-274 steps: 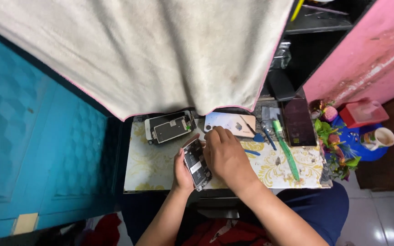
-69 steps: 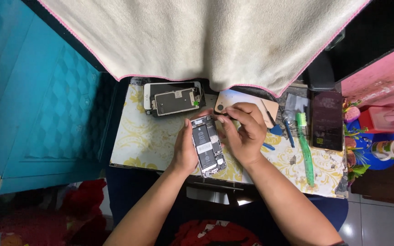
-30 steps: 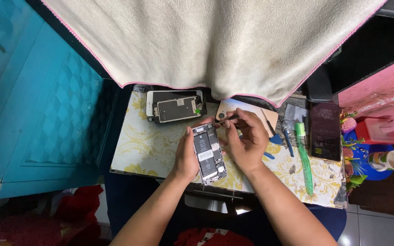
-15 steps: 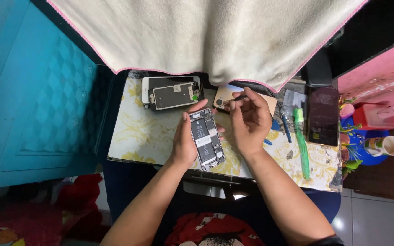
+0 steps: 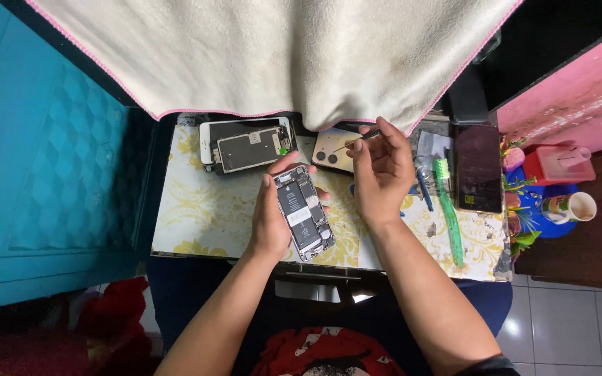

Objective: Repairing the internal components of a smartphone using tweezers and a prying tool on a workbench.

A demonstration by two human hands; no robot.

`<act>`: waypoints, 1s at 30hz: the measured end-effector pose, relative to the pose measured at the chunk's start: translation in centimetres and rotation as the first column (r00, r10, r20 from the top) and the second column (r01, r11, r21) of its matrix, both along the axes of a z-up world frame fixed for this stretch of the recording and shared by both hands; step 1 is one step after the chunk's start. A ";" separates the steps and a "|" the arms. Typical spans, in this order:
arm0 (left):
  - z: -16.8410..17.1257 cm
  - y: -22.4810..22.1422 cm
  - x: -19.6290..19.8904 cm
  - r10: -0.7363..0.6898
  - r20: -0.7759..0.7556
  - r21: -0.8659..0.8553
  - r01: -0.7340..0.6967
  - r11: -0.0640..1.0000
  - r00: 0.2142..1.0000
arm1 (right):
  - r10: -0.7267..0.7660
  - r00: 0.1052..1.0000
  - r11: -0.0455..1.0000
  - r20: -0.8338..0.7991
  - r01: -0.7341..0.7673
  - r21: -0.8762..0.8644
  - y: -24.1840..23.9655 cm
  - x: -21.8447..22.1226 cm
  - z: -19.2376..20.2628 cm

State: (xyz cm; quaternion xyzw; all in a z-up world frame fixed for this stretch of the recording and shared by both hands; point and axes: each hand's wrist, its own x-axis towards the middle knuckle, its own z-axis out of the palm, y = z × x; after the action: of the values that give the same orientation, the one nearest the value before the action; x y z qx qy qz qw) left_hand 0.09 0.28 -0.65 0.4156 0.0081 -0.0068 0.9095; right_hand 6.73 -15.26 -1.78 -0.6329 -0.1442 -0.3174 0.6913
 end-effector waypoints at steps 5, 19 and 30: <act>0.1 -0.1 0.0 0.012 0.006 0.011 -0.012 1.000 1.000 | -0.066 0.998 0.997 -0.018 0.066 -0.032 -0.5 0.3 -0.2; 0.1 0.2 0.0 0.029 0.020 0.019 -0.029 0.999 0.999 | -0.227 0.968 0.864 0.106 0.250 -0.436 -1.1 0.4 1.1; -0.1 0.2 -0.1 0.036 0.065 -0.001 -0.036 0.999 0.997 | -0.235 0.972 0.809 -0.020 0.184 -0.559 -0.5 -0.2 1.5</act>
State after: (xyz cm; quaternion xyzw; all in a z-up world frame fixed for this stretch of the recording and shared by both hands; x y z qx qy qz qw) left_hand -0.04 0.49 -0.72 0.4153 -0.0141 0.0232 0.9093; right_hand 6.54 -15.80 -0.25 -0.8308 -0.1283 -0.3082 0.4453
